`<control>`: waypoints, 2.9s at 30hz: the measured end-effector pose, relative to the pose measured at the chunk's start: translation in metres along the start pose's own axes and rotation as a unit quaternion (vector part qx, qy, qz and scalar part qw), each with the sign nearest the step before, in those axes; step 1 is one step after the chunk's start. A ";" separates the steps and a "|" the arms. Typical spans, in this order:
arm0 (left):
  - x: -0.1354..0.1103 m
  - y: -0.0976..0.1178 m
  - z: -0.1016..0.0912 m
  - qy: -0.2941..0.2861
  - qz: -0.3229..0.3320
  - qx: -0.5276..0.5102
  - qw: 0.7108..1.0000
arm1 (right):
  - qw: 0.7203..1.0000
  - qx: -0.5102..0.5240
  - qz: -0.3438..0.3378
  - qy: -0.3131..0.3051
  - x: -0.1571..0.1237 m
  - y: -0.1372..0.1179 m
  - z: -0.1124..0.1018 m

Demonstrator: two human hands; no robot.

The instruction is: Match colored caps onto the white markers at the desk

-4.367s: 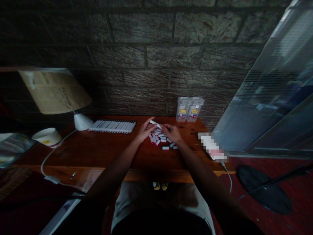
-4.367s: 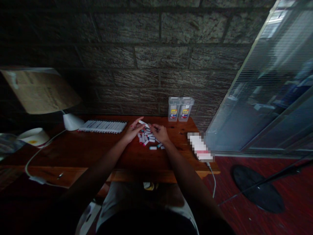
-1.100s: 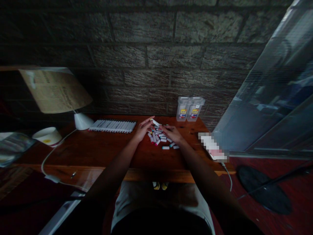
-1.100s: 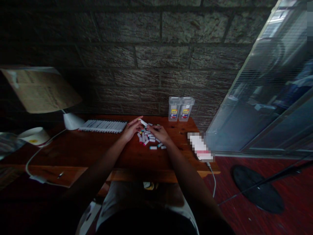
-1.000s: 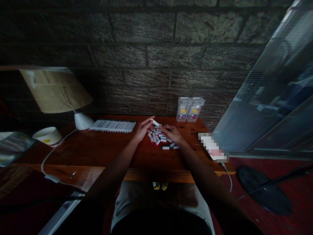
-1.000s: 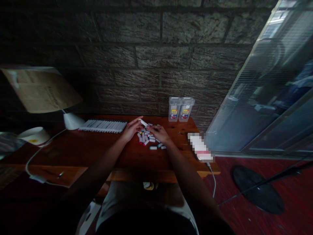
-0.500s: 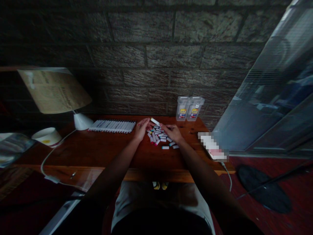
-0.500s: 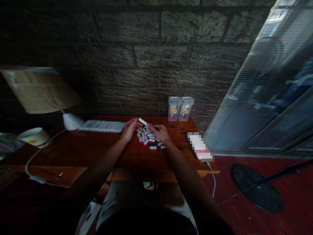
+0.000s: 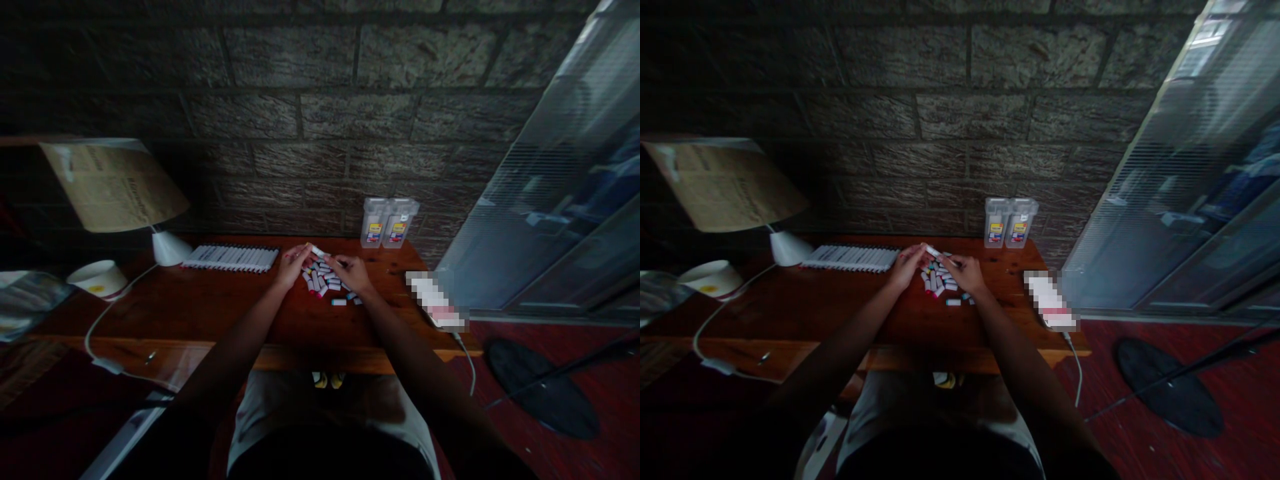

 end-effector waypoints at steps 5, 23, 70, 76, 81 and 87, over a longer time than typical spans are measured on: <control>-0.002 0.001 0.000 0.008 0.000 0.017 1.000 | 0.999 -0.033 -0.016 -0.007 -0.001 -0.002 0.002; 0.007 -0.015 -0.020 0.114 -0.061 -0.151 0.980 | 0.959 0.245 0.144 0.002 0.004 0.021 0.006; 0.007 -0.015 -0.014 0.038 -0.098 -0.165 0.981 | 0.918 0.334 0.211 -0.039 -0.001 0.021 0.017; 0.007 -0.016 -0.011 0.015 -0.092 -0.170 0.981 | 0.937 0.290 0.185 -0.066 0.000 0.023 0.017; 0.006 -0.015 -0.007 0.004 -0.090 -0.168 0.982 | 0.947 0.264 0.174 -0.062 0.000 0.026 0.015; 0.002 -0.012 0.003 -0.040 -0.097 -0.161 0.981 | 0.958 0.232 0.146 -0.087 0.000 0.021 0.019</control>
Point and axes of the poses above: each hand's wrist, its own x-axis towards the middle knuckle, its own z-axis out of the palm, y = z × x, the point moved 7 cm from there along x, towards the middle knuckle, and after that the axes turned 2 degrees about -y, right-handed, at the moved point
